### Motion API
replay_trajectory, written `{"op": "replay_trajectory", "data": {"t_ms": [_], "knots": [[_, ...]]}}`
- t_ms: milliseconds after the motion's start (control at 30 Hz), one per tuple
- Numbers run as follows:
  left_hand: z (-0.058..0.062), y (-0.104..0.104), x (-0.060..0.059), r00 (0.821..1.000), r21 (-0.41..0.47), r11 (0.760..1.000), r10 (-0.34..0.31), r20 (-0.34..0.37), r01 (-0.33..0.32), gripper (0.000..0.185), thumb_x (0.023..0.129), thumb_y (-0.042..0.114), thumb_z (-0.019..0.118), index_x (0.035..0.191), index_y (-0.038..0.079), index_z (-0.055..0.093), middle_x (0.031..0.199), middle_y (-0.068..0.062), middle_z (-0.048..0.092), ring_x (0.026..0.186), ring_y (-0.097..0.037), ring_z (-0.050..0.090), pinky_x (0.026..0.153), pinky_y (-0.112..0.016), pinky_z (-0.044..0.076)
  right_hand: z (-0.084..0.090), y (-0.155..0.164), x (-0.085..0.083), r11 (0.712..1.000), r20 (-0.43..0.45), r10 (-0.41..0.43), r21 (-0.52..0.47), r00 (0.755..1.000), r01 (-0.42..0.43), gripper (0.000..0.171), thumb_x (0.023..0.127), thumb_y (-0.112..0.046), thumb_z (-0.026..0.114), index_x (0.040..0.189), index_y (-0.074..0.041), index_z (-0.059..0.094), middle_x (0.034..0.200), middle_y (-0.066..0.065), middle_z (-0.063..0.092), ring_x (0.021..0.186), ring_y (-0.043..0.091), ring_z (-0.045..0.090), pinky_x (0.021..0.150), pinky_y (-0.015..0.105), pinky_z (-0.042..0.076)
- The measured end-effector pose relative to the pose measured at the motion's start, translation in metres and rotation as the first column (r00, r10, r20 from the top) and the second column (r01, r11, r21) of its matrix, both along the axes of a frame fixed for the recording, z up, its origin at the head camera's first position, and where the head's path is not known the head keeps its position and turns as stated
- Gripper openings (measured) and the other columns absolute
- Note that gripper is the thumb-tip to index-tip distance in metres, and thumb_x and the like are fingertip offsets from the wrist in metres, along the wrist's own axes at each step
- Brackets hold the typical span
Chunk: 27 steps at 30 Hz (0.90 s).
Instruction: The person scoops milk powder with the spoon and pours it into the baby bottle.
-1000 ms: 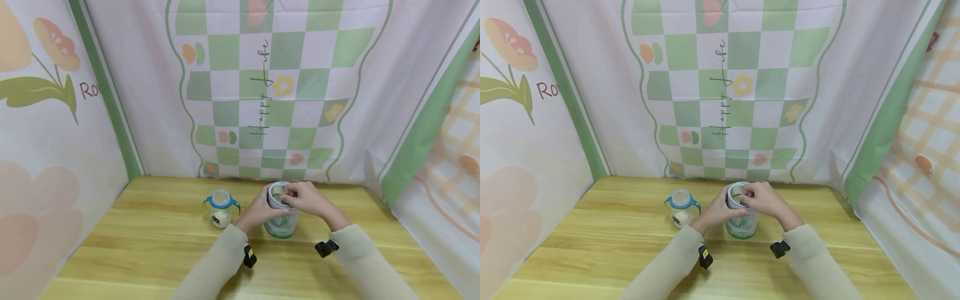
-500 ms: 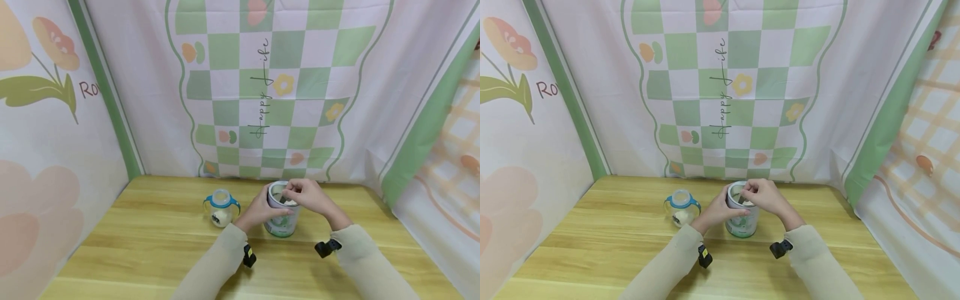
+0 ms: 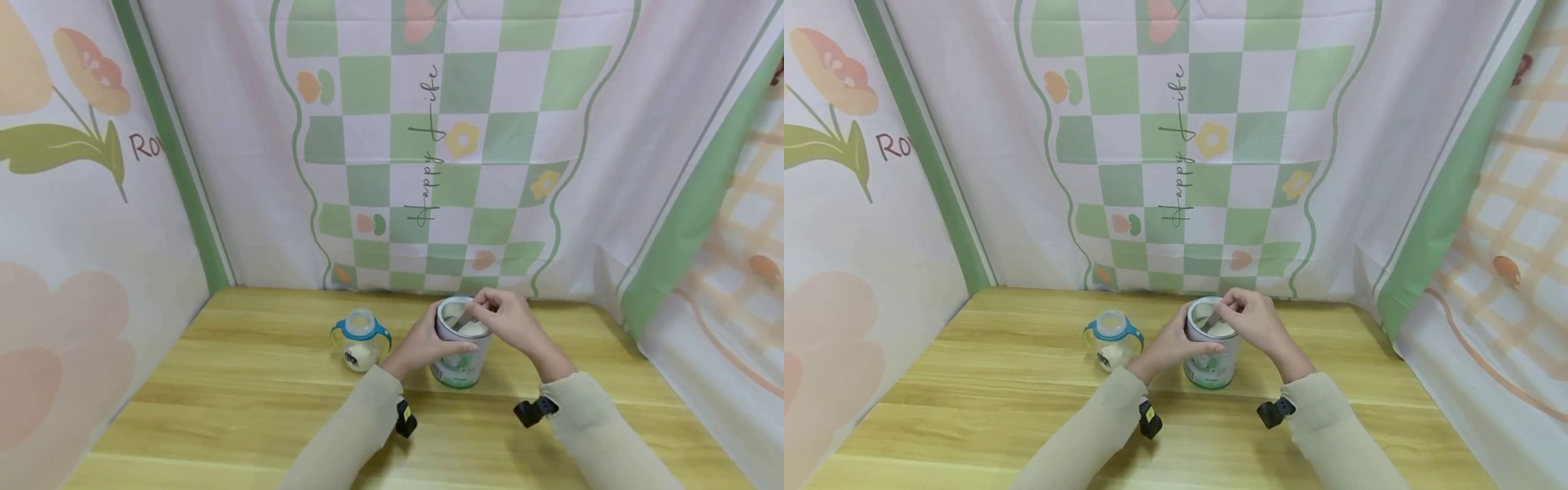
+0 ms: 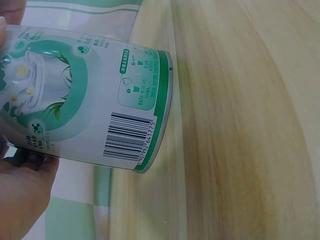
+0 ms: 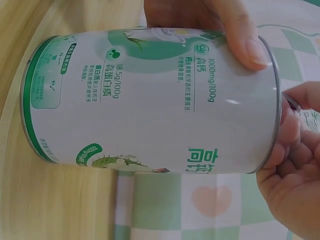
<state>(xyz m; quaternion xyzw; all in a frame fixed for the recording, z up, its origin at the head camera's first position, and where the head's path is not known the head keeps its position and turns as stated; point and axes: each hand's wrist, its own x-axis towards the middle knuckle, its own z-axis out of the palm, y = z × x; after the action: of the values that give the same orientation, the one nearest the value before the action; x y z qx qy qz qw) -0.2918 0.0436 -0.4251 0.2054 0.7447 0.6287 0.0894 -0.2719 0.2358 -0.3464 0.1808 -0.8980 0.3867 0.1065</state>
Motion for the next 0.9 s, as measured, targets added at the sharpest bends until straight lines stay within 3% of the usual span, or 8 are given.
{"op": "replay_trajectory", "data": {"t_ms": [167,333,900], "knots": [[0.001,0.000,0.001,1.000,0.016,1.000,-0.006,0.007,0.006,0.091,0.078,0.045,0.086,0.150,0.035,0.033,0.135,0.014,0.049,0.115,-0.008,0.054,0.098,-0.041,0.046,0.000,0.003,0.002,0.999,-0.049,-0.054,0.001,0.997,0.054,0.022,0.099,-0.028,0.065,0.087,-0.012,0.071,0.077,0.011,0.066,0.061,0.020,0.052,0.051,0.029,0.044],[-0.001,0.000,0.000,1.000,0.007,1.000,-0.002,0.000,0.002,0.092,0.077,0.046,0.087,0.150,0.034,0.034,0.137,0.014,0.048,0.117,-0.008,0.054,0.099,-0.041,0.046,-0.001,0.008,0.004,0.996,-0.065,-0.091,0.005,0.994,0.092,0.024,0.100,-0.030,0.064,0.087,-0.011,0.071,0.078,0.006,0.069,0.062,0.019,0.053,0.052,0.029,0.043],[-0.002,0.000,0.000,1.000,-0.008,1.000,0.007,-0.010,-0.007,0.093,0.077,0.046,0.087,0.151,0.033,0.033,0.135,0.014,0.050,0.117,-0.007,0.054,0.099,-0.040,0.046,-0.014,0.019,0.005,0.984,-0.201,-0.180,-0.049,0.963,0.174,0.022,0.099,-0.026,0.066,0.085,-0.009,0.069,0.070,0.001,0.065,0.057,0.015,0.050,0.048,0.025,0.040]]}}
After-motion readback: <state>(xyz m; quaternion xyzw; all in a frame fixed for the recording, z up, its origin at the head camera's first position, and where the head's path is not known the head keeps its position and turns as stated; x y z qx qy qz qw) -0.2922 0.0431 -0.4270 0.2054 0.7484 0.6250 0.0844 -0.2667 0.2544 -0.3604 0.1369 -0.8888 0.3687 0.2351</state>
